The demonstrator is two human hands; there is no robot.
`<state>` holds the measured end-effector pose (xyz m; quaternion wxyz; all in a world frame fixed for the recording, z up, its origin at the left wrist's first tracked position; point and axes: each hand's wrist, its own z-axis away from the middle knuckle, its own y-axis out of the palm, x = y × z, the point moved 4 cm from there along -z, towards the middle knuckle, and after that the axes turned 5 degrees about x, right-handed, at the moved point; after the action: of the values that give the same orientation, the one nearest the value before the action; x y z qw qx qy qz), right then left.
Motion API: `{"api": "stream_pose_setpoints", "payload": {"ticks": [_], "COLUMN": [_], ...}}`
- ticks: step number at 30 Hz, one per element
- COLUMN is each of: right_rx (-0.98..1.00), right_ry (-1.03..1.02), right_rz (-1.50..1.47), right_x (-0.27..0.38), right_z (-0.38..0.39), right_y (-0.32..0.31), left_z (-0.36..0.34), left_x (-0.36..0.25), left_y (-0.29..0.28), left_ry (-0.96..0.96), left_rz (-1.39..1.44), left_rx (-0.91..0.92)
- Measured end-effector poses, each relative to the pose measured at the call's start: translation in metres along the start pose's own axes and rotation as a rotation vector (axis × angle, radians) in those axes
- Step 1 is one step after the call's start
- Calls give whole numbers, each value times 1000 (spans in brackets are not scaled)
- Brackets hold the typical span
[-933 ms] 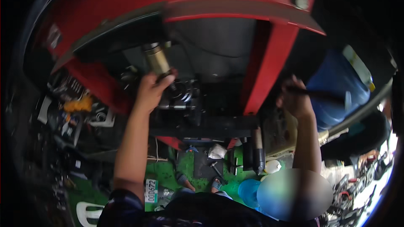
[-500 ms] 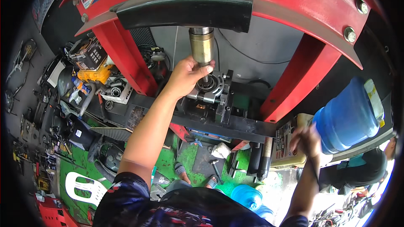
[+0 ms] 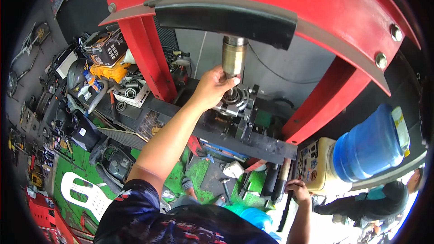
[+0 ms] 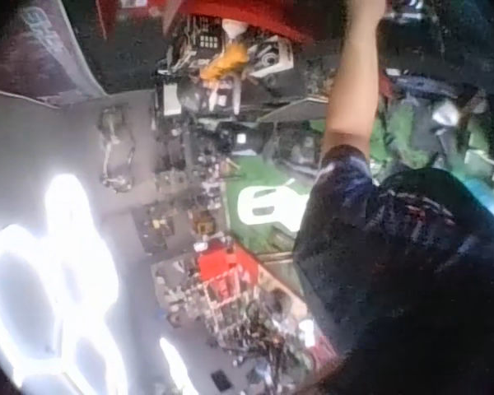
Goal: The person uses a red hydraulic press to remove a bearing from a metal housing. They position the housing under the press, select a cylindrical tool, and operate the lever to push the bearing out. The person then retrieves the removed bearing and the housing, placing them on a nearby workbench.
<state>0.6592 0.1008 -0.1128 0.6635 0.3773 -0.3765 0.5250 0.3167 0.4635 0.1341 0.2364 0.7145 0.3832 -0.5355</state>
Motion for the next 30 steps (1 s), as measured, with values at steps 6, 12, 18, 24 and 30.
{"api": "stream_pose_setpoints", "payload": {"ticks": [6,12,18,24,30], "right_rx": [101,35,-54,-138,-418], "right_ry": [-262,-130,1,-39,-732], "right_rz": [-229,230,350,673,1093], "right_x": [158,124,-9,4,231], "right_z": [12,23,7,12,30], "right_y": [-19,-22,-11,21,186], "left_z": [11,62,142,170,168], "left_x": [-2,-18,10,80,72], "left_y": [-17,-61,-127,-169,-159], "left_ry": [32,26,-186,-337,-291], "left_rz": [36,62,-539,-812,-896], "left_rx": [-88,-277,-462,-673,-661]}}
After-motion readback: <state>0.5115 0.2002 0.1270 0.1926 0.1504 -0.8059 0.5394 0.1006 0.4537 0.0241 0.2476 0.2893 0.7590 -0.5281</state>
